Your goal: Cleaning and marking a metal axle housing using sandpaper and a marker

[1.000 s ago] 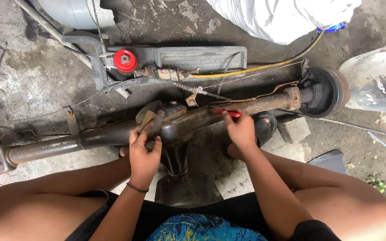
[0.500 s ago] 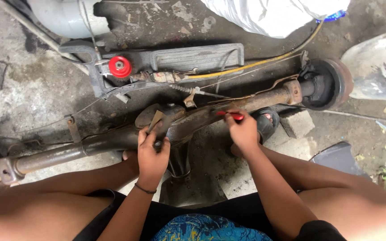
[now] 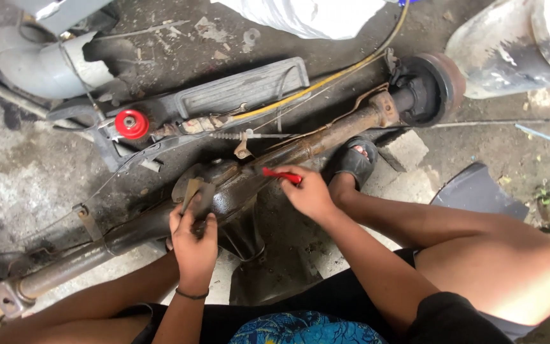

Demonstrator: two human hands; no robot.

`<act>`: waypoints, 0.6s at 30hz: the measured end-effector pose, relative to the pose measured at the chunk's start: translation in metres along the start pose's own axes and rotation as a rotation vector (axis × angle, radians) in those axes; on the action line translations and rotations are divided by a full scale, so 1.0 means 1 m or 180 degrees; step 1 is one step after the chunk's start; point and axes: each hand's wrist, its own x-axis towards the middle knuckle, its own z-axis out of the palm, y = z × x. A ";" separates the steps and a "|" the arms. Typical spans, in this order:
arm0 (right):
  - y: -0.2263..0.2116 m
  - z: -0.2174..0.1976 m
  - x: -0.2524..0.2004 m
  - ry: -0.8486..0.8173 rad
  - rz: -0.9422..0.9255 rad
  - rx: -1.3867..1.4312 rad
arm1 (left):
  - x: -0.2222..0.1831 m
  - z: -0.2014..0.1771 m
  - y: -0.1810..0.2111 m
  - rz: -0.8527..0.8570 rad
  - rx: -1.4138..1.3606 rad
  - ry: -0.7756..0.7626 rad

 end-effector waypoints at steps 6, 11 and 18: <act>0.033 -0.052 0.047 0.0629 0.0549 -0.1338 | -0.005 -0.013 0.004 0.0270 -0.0167 -0.0082; 0.059 -0.056 0.051 0.1172 -0.0277 -0.2014 | -0.006 -0.012 -0.003 0.0118 -0.0269 -0.0036; 0.059 -0.012 0.017 0.0555 -0.1011 -0.2902 | -0.013 -0.012 0.003 0.0058 -0.0365 -0.0079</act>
